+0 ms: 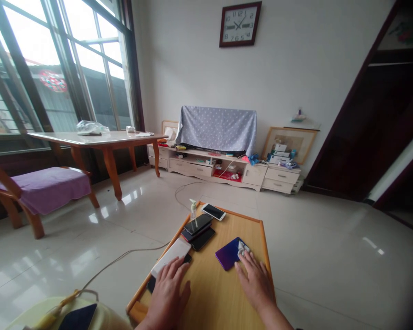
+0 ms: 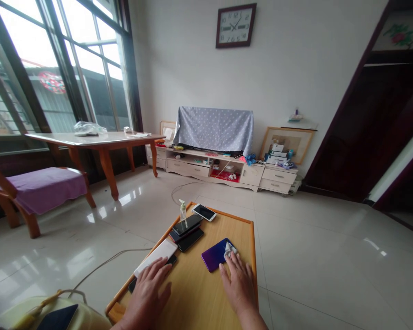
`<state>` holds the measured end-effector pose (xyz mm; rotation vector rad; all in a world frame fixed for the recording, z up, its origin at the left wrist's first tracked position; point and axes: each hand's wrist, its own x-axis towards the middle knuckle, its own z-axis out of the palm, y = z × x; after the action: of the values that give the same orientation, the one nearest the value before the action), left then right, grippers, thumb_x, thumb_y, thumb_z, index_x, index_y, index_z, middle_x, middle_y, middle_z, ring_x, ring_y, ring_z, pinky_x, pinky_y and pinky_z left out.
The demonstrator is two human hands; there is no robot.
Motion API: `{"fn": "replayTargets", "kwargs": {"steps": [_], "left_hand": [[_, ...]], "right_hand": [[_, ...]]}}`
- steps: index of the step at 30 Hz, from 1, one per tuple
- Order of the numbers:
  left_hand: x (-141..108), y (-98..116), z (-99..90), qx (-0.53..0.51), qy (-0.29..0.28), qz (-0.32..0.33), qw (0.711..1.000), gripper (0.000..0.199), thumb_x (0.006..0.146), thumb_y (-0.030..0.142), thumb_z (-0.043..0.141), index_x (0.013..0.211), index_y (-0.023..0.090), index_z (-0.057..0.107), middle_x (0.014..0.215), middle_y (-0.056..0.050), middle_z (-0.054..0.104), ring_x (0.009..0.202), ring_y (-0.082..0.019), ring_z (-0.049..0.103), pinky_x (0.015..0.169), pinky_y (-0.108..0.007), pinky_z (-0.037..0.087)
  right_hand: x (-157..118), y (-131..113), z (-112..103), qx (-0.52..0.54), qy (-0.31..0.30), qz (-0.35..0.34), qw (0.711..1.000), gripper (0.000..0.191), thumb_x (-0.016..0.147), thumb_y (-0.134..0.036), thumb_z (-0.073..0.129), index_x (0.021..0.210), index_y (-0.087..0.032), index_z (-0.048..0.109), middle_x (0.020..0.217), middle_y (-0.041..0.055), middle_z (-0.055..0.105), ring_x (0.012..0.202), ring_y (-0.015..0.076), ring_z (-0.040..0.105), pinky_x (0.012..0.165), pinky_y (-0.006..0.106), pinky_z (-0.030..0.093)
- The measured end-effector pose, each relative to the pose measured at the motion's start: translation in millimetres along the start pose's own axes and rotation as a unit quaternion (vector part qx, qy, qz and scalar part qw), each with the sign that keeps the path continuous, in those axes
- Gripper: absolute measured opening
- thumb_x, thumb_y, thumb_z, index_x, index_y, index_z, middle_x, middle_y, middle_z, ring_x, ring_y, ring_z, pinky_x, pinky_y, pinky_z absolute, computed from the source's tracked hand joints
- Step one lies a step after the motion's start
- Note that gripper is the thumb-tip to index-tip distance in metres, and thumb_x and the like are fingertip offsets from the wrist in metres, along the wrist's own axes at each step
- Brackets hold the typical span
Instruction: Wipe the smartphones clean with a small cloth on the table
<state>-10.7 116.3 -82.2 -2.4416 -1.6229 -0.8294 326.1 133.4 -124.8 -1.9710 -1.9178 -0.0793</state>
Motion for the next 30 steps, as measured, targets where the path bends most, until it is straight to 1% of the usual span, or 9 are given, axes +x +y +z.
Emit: {"fn": "replayTargets", "kwargs": {"steps": [4, 8, 12, 15, 17, 19, 22, 26, 30], "left_hand": [[-1, 23, 21.1, -0.03, -0.038, 0.057, 0.997, 0.05, 0.088, 0.03, 0.06, 0.138, 0.031, 0.056, 0.148, -0.006, 0.058, 0.137, -0.028, 0.053, 0.11, -0.047, 0.05], [2, 30, 32.3, -0.05, -0.113, 0.1, 0.987, 0.06, 0.084, 0.035, 0.065, 0.142, 0.03, 0.053, 0.154, -0.007, 0.052, 0.141, -0.031, 0.049, 0.114, -0.049, 0.047], [4, 32, 24.5, -0.077, -0.164, 0.068, 0.981, 0.054, 0.089, 0.04, 0.06, 0.141, 0.028, 0.055, 0.152, -0.008, 0.055, 0.143, -0.029, 0.047, 0.119, -0.05, 0.042], [7, 35, 14.5, -0.098, -0.194, 0.06, 0.974, 0.051, 0.089, 0.038, 0.057, 0.14, 0.03, 0.055, 0.15, -0.006, 0.056, 0.143, -0.028, 0.047, 0.12, -0.05, 0.038], [9, 39, 9.1, -0.106, -0.204, 0.044, 0.972, 0.052, 0.088, 0.037, 0.057, 0.14, 0.03, 0.055, 0.15, -0.007, 0.056, 0.143, -0.028, 0.047, 0.121, -0.05, 0.037], [10, 42, 5.4, -0.111, -0.21, 0.027, 0.971, 0.055, 0.086, 0.036, 0.058, 0.14, 0.029, 0.055, 0.151, -0.007, 0.055, 0.143, -0.029, 0.047, 0.121, -0.05, 0.035], [11, 45, 3.3, -0.114, -0.214, 0.007, 0.97, 0.06, 0.082, 0.037, 0.061, 0.141, 0.027, 0.055, 0.151, -0.008, 0.055, 0.142, -0.029, 0.046, 0.121, -0.048, 0.033], [8, 45, 5.9, -0.116, -0.206, -0.005, 0.972, 0.069, 0.079, 0.042, 0.065, 0.145, 0.025, 0.052, 0.153, -0.009, 0.053, 0.143, -0.031, 0.044, 0.122, -0.047, 0.031], [5, 44, 6.1, -0.124, -0.183, 0.022, 0.975, 0.079, 0.078, 0.057, 0.069, 0.148, 0.027, 0.047, 0.153, -0.01, 0.052, 0.142, -0.033, 0.045, 0.12, -0.048, 0.031]], "right_hand": [[1, -2, -2, 0.003, 0.011, -0.008, 1.0, 0.052, 0.103, -0.053, 0.039, 0.145, -0.03, 0.056, 0.153, 0.0073, 0.052, 0.145, 0.028, 0.043, 0.117, 0.053, 0.033], [0, -3, -2, 0.0, 0.003, -0.004, 1.0, 0.05, 0.102, -0.048, 0.041, 0.147, -0.031, 0.054, 0.151, 0.0074, 0.054, 0.143, 0.0268, 0.046, 0.118, 0.054, 0.03], [4, -6, -4, 0.014, -0.036, 0.023, 0.999, 0.052, 0.102, -0.049, 0.038, 0.148, -0.031, 0.053, 0.154, 0.0062, 0.051, 0.146, 0.0254, 0.041, 0.12, 0.053, 0.025], [17, -11, -7, 0.012, -0.058, 0.072, 0.996, 0.053, 0.102, -0.052, 0.036, 0.144, -0.027, 0.057, 0.156, 0.0081, 0.048, 0.147, 0.0268, 0.038, 0.119, 0.054, 0.026], [29, -16, -9, 0.005, -0.058, 0.093, 0.994, 0.056, 0.101, -0.053, 0.037, 0.145, -0.024, 0.056, 0.157, 0.0108, 0.046, 0.148, 0.0281, 0.037, 0.118, 0.053, 0.028], [39, -21, -12, 0.001, -0.057, 0.092, 0.994, 0.059, 0.099, -0.054, 0.04, 0.148, -0.021, 0.053, 0.158, 0.0128, 0.044, 0.148, 0.0292, 0.036, 0.117, 0.052, 0.03], [45, -30, -14, 0.003, -0.063, 0.075, 0.995, 0.057, 0.098, -0.052, 0.045, 0.146, -0.023, 0.054, 0.159, 0.0122, 0.044, 0.149, 0.031, 0.034, 0.118, 0.054, 0.028], [29, -49, -16, 0.007, -0.071, 0.057, 0.996, 0.052, 0.098, -0.048, 0.047, 0.144, -0.027, 0.057, 0.158, 0.0086, 0.046, 0.149, 0.0318, 0.035, 0.12, 0.06, 0.021], [-13, -79, -14, 0.017, -0.057, 0.035, 0.998, 0.052, 0.097, -0.049, 0.051, 0.144, -0.028, 0.057, 0.156, 0.0086, 0.048, 0.146, 0.0334, 0.039, 0.121, 0.06, 0.019]]}}
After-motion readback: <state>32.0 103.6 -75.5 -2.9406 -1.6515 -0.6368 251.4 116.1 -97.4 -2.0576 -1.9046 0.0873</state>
